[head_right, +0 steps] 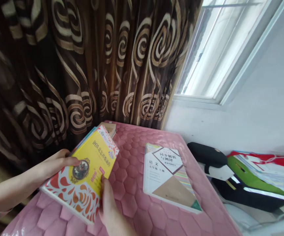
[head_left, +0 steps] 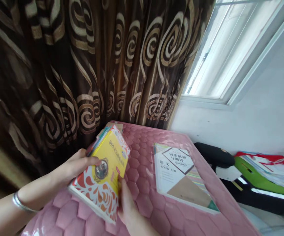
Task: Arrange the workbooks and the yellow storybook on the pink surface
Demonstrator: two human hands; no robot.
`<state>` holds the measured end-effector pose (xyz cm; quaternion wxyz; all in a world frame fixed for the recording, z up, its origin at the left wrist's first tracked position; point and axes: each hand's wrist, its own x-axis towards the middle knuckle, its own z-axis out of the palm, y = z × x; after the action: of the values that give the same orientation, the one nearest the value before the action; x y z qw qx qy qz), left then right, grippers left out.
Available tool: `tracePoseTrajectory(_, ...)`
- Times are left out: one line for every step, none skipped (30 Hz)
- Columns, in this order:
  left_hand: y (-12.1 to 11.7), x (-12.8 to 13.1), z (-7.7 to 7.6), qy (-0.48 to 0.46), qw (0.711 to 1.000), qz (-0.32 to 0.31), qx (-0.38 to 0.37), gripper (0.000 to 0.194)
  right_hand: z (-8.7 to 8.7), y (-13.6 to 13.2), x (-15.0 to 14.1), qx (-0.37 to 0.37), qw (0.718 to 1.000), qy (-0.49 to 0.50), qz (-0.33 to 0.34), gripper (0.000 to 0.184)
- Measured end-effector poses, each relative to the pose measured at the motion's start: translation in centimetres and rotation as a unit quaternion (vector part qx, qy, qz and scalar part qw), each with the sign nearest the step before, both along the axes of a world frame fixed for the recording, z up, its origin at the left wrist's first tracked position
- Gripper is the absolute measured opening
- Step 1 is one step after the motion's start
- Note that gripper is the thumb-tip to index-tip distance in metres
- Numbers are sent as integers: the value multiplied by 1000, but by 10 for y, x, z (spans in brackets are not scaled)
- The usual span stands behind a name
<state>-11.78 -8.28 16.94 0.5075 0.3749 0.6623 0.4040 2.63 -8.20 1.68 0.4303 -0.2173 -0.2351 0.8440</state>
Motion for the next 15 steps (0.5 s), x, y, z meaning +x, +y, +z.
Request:
tracePoseTrajectory(0, 5, 1, -46, 999, -25, 7, 32, 5, -1, 10, -1, 1000, 2, 16, 62)
tracePoseTrajectory(1, 9, 1, -94, 994, -55, 6, 30, 10, 0, 22, 0, 1000, -7, 21, 64)
tracePoseTrajectory(4, 13, -1, -138, 987, -81, -4, 30, 14, 3, 35, 3, 1000, -30, 9, 64)
tracePoseTrajectory(9, 17, -4, -174, 979, -103, -19, 31, 19, 8, 48, 5, 997, -68, -24, 61)
tracePoseTrajectory(15, 21, -7, -199, 972, -117, -34, 33, 24, 15, 62, 11, 991, -113, -69, 57)
tracePoseTrajectory(23, 24, -12, -215, 967, -126, -47, 34, 29, 23, 77, 15, 980, -161, -117, 54)
tracePoseTrajectory(32, 28, -17, -225, 964, -130, -57, 36, 34, 31, 90, 19, 965, -206, -162, 51)
tracePoseTrajectory(43, 31, -23, -232, 961, -136, -59, 37, 39, 41, 103, 40, 953, -234, -189, 50)
tracePoseTrajectory(54, 35, -30, -236, 959, -144, -54, 39, 42, 50, 114, 57, 941, -263, -207, 47)
tracePoseTrajectory(65, 39, -38, -241, 957, -155, -51, 41, 45, 61, 124, 72, 929, -288, -219, 44)
tracePoseTrajectory(77, 43, -47, -248, 954, -164, -45, 43, 46, 72, 132, 88, 920, -311, -223, 42)
tracePoseTrajectory(89, 47, -57, -256, 951, -170, -39, 45, 46, 82, 138, 100, 910, -335, -224, 40)
tracePoseTrajectory(100, 51, -69, -264, 948, -176, -34, 47, 44, 93, 143, 114, 899, -361, -221, 39)
tracePoseTrajectory(110, 54, -81, -268, 947, -177, -29, 49, 40, 104, 147, 129, 887, -387, -216, 39)
tracePoseTrajectory(119, 58, -94, -269, 947, -176, -18, 51, 35, 114, 149, 142, 875, -412, -212, 38)
